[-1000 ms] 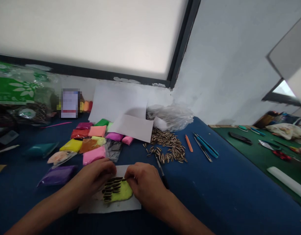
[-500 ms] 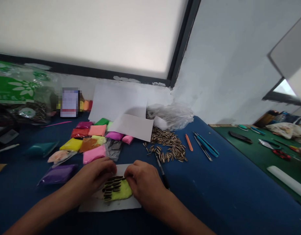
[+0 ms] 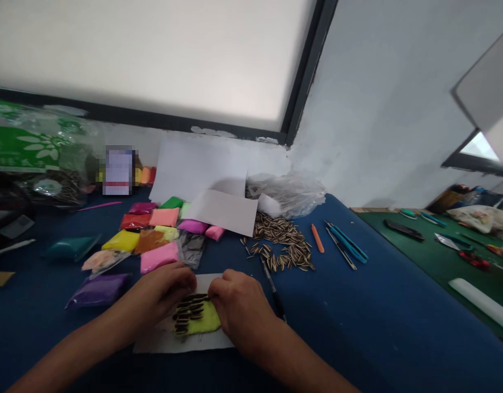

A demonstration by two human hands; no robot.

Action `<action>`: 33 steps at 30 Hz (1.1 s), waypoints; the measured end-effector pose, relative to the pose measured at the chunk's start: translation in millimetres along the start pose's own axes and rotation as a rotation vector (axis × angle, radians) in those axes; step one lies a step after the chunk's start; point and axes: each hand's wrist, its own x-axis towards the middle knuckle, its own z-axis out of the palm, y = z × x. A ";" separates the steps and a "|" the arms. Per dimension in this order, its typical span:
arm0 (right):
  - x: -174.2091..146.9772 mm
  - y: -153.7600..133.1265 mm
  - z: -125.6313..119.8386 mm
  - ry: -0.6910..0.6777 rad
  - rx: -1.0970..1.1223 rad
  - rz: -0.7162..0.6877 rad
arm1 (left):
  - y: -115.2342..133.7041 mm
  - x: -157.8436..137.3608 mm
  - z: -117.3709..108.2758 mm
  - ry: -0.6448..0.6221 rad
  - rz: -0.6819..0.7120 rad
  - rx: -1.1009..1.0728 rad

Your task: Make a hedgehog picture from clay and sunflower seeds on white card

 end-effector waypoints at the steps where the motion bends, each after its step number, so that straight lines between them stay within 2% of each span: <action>1: 0.3 -0.2 0.7 -0.013 -0.037 -0.002 | 0.1 -0.3 0.0 0.000 -0.002 -0.001; 6: 3.0 -0.8 3.9 -0.029 -0.198 -0.030 | -1.0 0.1 0.8 0.009 -0.003 -0.009; 13: 3.2 -3.8 1.6 -0.063 -0.227 -0.019 | -0.6 0.4 0.8 0.006 0.007 0.009; 18: -1.0 -5.1 -14.3 0.023 -0.185 0.023 | -0.2 0.1 1.4 0.016 0.007 0.015; 22: 5.5 12.2 -27.1 0.129 -0.309 0.160 | -4.2 1.5 4.3 0.031 0.022 0.026; 24: 10.6 25.5 -28.5 0.127 -0.432 0.260 | -6.4 1.7 5.9 0.045 0.029 0.024; 28: 16.3 43.4 -25.4 0.110 -0.456 0.270 | -8.3 0.9 7.7 0.058 0.044 0.029; 33: 17.5 45.7 -23.0 0.102 -0.471 0.262 | -9.1 1.6 9.7 0.076 0.034 0.016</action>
